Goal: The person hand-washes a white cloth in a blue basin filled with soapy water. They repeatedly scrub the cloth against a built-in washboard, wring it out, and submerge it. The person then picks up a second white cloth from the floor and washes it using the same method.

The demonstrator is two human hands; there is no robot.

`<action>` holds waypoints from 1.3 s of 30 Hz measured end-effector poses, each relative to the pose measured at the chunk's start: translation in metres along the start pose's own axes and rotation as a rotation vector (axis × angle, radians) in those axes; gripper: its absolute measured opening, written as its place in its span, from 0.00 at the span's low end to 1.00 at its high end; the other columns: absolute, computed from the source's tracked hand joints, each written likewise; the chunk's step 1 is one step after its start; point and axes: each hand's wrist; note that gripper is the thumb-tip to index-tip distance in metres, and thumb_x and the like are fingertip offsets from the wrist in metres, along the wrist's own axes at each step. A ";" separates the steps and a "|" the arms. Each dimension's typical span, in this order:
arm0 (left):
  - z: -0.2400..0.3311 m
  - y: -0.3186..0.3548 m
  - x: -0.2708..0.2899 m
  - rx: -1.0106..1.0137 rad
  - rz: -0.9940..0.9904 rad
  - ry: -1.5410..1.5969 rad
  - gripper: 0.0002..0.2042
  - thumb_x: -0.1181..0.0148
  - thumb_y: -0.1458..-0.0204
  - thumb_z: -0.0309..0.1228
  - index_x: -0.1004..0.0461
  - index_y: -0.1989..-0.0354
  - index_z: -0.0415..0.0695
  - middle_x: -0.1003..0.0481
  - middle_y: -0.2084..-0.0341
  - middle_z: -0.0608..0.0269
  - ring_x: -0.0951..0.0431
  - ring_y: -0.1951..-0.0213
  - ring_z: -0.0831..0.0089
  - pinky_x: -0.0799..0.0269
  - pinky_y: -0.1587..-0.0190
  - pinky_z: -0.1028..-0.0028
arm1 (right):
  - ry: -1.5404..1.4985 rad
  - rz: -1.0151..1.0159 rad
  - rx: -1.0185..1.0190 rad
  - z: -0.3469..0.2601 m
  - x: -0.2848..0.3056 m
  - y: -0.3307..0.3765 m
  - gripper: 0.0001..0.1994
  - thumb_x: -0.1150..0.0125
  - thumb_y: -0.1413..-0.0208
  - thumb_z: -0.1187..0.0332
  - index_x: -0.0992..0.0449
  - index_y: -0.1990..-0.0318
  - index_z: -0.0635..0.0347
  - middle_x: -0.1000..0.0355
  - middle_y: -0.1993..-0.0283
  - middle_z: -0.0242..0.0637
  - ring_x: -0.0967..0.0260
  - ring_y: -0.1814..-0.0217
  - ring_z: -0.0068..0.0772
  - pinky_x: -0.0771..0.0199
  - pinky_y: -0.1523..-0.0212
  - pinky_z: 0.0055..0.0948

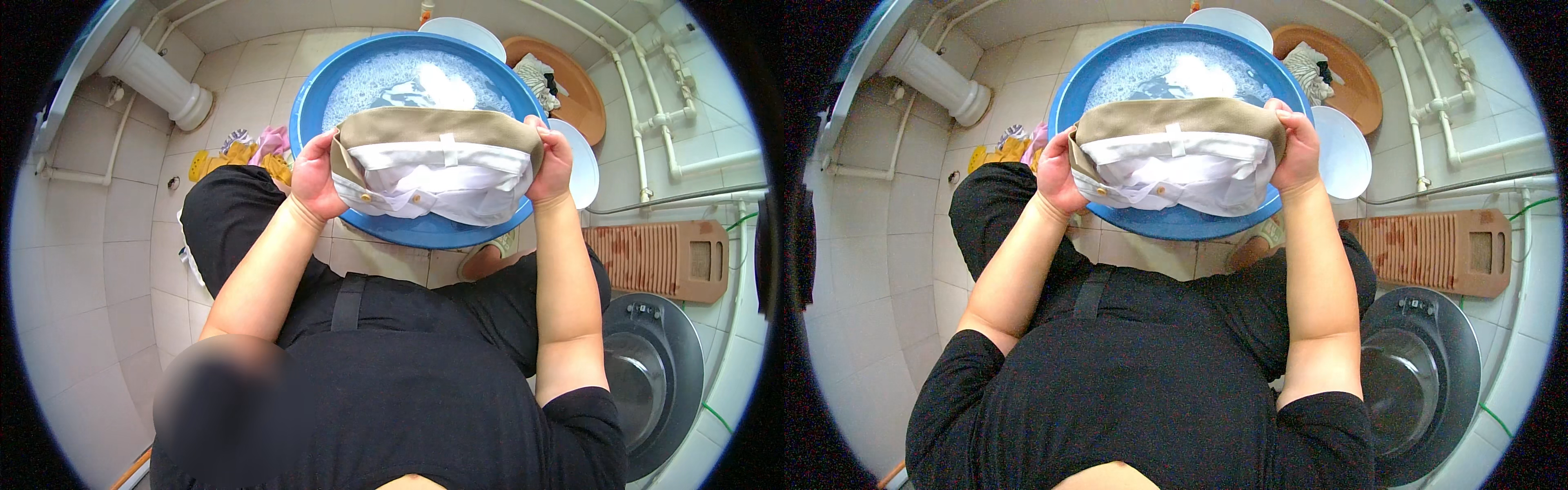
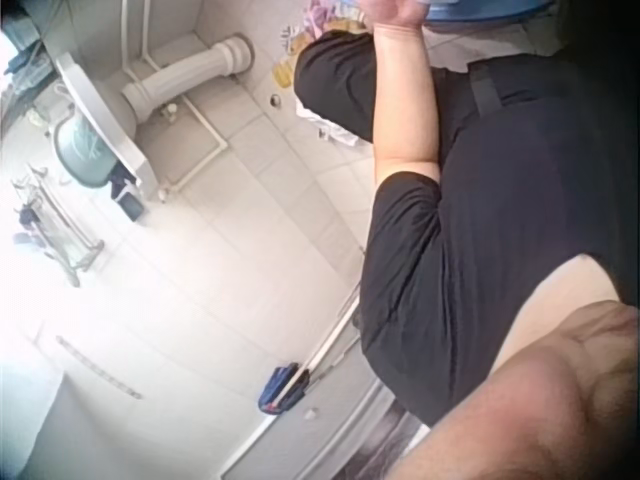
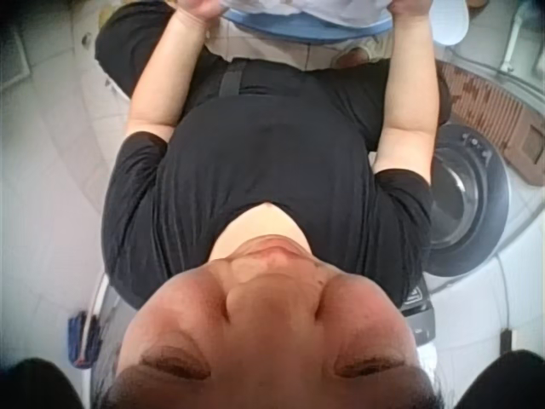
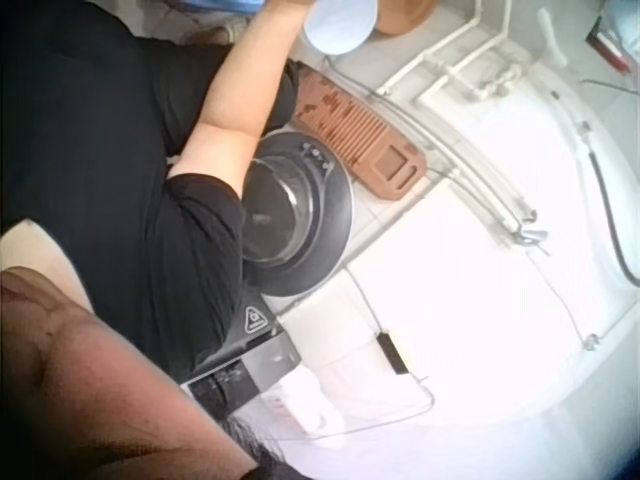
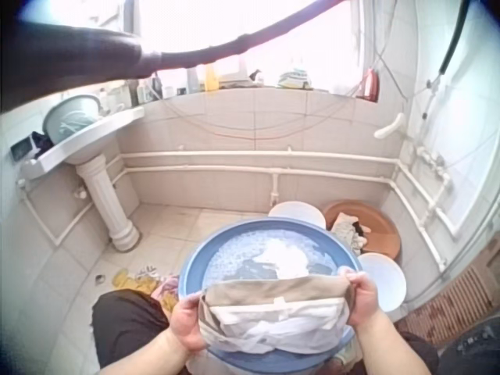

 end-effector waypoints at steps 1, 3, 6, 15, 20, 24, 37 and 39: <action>0.001 0.001 -0.004 0.015 0.023 -0.034 0.19 0.60 0.48 0.35 0.34 0.52 0.37 0.31 0.54 0.52 0.31 0.52 0.59 0.39 0.46 0.62 | 0.005 0.009 -0.006 0.001 -0.001 0.000 0.06 0.59 0.51 0.68 0.37 0.76 0.58 0.35 0.75 0.34 0.37 0.71 0.28 0.35 0.66 0.25; 0.003 -0.004 0.002 0.035 0.183 -0.277 0.16 0.59 0.51 0.32 0.32 0.56 0.38 0.28 0.59 0.55 0.29 0.55 0.61 0.37 0.48 0.64 | 0.091 0.046 -0.045 0.003 -0.003 0.000 0.06 0.57 0.51 0.69 0.36 0.75 0.59 0.34 0.73 0.33 0.37 0.70 0.26 0.35 0.65 0.24; 0.001 -0.018 0.008 0.187 0.536 -1.573 0.17 0.52 0.58 0.25 0.33 0.56 0.42 0.29 0.62 0.57 0.30 0.56 0.66 0.37 0.51 0.70 | 0.420 0.097 -0.136 0.011 -0.029 0.000 0.06 0.51 0.49 0.69 0.31 0.68 0.61 0.32 0.69 0.30 0.36 0.67 0.20 0.36 0.65 0.21; -0.036 -0.034 -0.023 -0.044 0.203 -1.208 0.11 0.43 0.52 0.35 0.28 0.67 0.40 0.27 0.75 0.66 0.28 0.71 0.78 0.33 0.68 0.79 | 0.912 0.057 -0.441 0.012 -0.050 0.000 0.07 0.43 0.50 0.65 0.27 0.70 0.58 0.34 0.76 0.25 0.40 0.74 0.14 0.40 0.73 0.18; -0.025 -0.030 -0.023 -0.105 0.237 -0.522 0.11 0.51 0.46 0.34 0.31 0.62 0.39 0.27 0.67 0.56 0.26 0.66 0.70 0.29 0.62 0.72 | 1.019 -0.007 -0.369 0.005 -0.033 0.000 0.12 0.36 0.57 0.66 0.26 0.65 0.59 0.31 0.69 0.25 0.37 0.65 0.16 0.37 0.62 0.17; -0.024 -0.024 -0.020 0.002 0.263 -0.310 0.19 0.57 0.44 0.39 0.35 0.53 0.35 0.30 0.57 0.49 0.28 0.56 0.61 0.33 0.51 0.64 | 0.743 0.032 -0.260 0.004 -0.041 0.003 0.15 0.38 0.54 0.65 0.28 0.58 0.60 0.29 0.62 0.29 0.34 0.61 0.20 0.36 0.58 0.20; -0.031 -0.019 -0.027 0.005 0.226 -0.346 0.19 0.60 0.43 0.38 0.35 0.54 0.33 0.29 0.58 0.48 0.27 0.57 0.62 0.31 0.53 0.66 | 0.417 0.022 -0.213 0.001 -0.030 0.007 0.10 0.49 0.45 0.67 0.30 0.58 0.62 0.28 0.63 0.32 0.31 0.63 0.20 0.32 0.59 0.20; -0.031 -0.018 -0.026 0.018 0.202 -0.349 0.20 0.60 0.43 0.39 0.36 0.52 0.34 0.30 0.56 0.49 0.28 0.56 0.61 0.33 0.51 0.65 | 0.423 0.032 -0.226 0.001 -0.028 0.007 0.10 0.51 0.44 0.68 0.30 0.58 0.62 0.28 0.63 0.32 0.31 0.64 0.20 0.32 0.60 0.20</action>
Point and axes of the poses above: each hand's wrist, its own y-axis away from the middle knuckle, its own x-axis out of the back of the hand, z = x × y
